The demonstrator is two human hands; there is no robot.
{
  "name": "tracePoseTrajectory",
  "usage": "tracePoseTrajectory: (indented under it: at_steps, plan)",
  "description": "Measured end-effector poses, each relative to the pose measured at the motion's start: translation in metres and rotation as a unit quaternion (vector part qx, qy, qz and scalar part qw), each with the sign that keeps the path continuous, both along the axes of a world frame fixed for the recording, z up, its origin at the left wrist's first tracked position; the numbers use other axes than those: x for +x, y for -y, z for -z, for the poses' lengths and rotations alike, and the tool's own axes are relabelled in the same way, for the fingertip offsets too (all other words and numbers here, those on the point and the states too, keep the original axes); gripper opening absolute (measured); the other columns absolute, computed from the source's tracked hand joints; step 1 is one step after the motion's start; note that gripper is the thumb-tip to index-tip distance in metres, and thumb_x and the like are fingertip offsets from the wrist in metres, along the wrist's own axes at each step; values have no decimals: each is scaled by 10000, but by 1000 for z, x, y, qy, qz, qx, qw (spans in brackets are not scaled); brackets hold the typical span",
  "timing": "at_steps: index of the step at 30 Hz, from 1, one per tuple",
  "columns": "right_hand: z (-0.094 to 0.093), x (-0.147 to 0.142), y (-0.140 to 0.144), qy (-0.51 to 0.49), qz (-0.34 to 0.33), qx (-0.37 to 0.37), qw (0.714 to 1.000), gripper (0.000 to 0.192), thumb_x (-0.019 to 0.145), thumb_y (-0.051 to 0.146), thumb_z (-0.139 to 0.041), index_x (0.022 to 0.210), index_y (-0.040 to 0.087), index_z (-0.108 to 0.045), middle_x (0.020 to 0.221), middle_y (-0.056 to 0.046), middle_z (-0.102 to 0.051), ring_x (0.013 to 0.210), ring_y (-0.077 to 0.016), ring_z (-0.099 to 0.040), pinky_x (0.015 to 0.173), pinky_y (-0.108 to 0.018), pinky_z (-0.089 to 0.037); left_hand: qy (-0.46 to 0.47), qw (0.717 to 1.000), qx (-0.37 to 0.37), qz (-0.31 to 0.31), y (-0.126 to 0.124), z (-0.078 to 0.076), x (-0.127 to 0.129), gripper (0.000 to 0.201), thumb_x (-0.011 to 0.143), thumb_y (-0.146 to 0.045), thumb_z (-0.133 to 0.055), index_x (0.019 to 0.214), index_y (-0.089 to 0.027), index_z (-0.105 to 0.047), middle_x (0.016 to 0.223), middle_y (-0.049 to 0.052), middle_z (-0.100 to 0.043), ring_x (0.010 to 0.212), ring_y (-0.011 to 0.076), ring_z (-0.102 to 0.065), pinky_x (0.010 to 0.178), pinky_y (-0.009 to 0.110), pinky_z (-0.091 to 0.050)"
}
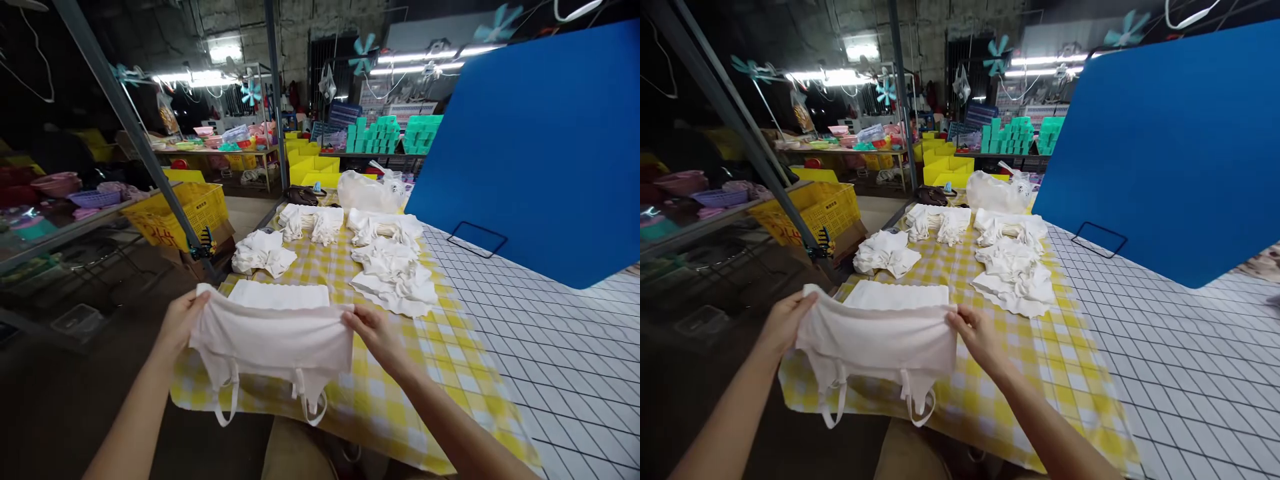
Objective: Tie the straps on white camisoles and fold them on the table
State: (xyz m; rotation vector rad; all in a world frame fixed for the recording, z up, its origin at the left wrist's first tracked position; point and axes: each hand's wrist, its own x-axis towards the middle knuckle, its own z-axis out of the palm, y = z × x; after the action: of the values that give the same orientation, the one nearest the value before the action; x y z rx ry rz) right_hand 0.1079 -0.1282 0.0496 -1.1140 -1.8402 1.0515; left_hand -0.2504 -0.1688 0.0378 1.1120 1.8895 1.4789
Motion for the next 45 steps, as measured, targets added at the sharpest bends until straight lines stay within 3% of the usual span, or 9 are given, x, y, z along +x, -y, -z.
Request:
tracePoseTrajectory:
  at_steps: [5,9,16,25,31,34,38,42,45]
  plan:
    - [67,-43,-71,141,108,-39,983,257,778,264,-438,538,172,-428,518,43,-386,512,-91,-367,482,-210,-263,-129,982,-131,35,-67,54,-19,407,648,-490,-535,758,-112,-637,757,101,-682,743,242,-616,589,260,-439]
    - [92,-59,-100,192,158,-41,968,245,762,222,-454,524,175,-426,511,37,-412,509,-96,-373,488,-226,-235,-301,928,-217,33,-93,67,-23,318,757,-382,-441,716,-131,-631,789,124,-685,750,245,-624,606,262,-401]
    - [102,-69,-112,292,189,-27,937,173,822,229,-449,725,161,-575,737,-70,-625,694,-164,-538,610,-261,-306,-426,862,-273,33,-105,69,-15,349,842,-406,-399,857,-153,-638,883,166,-673,845,290,-625,604,284,-385]
    - [103,-75,-102,341,188,14,921,210,874,206,-390,999,145,-547,920,-101,-634,861,-202,-554,752,-300,-341,-514,797,-316,31,-105,62,-4,451,878,-438,-315,1040,-121,-591,822,193,-657,780,328,-631,604,357,-441]
    - [93,-9,-91,375,198,97,901,328,855,164,-411,1178,166,-467,1167,-112,-511,1061,-233,-423,876,-347,-293,-522,830,-190,-57,-95,50,5,486,820,-548,-280,1006,-183,-541,823,147,-634,532,274,-579,468,397,-437]
    - [82,37,-101,419,220,95,876,341,850,110,-381,1178,106,-477,1219,-172,-452,1091,-269,-375,870,-390,-275,-502,855,-129,-25,-97,43,32,445,806,-520,-263,1054,-238,-502,833,109,-609,635,291,-587,530,422,-460]
    - [66,75,-119,443,205,84,869,248,879,130,-372,954,118,-609,1094,-131,-534,1036,-229,-398,860,-351,-267,-493,863,-2,108,-105,43,99,434,792,-463,-280,1097,-233,-485,895,129,-580,786,344,-581,633,474,-469]
    - [52,78,-107,433,178,131,874,229,900,239,-409,960,206,-627,1077,-52,-534,1018,-192,-388,804,-298,-272,-461,836,157,253,-109,52,179,486,809,-484,-333,1184,-194,-439,987,149,-552,955,357,-538,814,500,-442]
    - [41,67,-76,393,126,222,883,248,905,256,-399,976,246,-636,970,-43,-556,948,-189,-416,733,-298,-271,-416,827,203,320,-106,55,231,619,781,-543,-411,1264,-158,-360,1162,157,-498,1096,337,-475,921,477,-395]
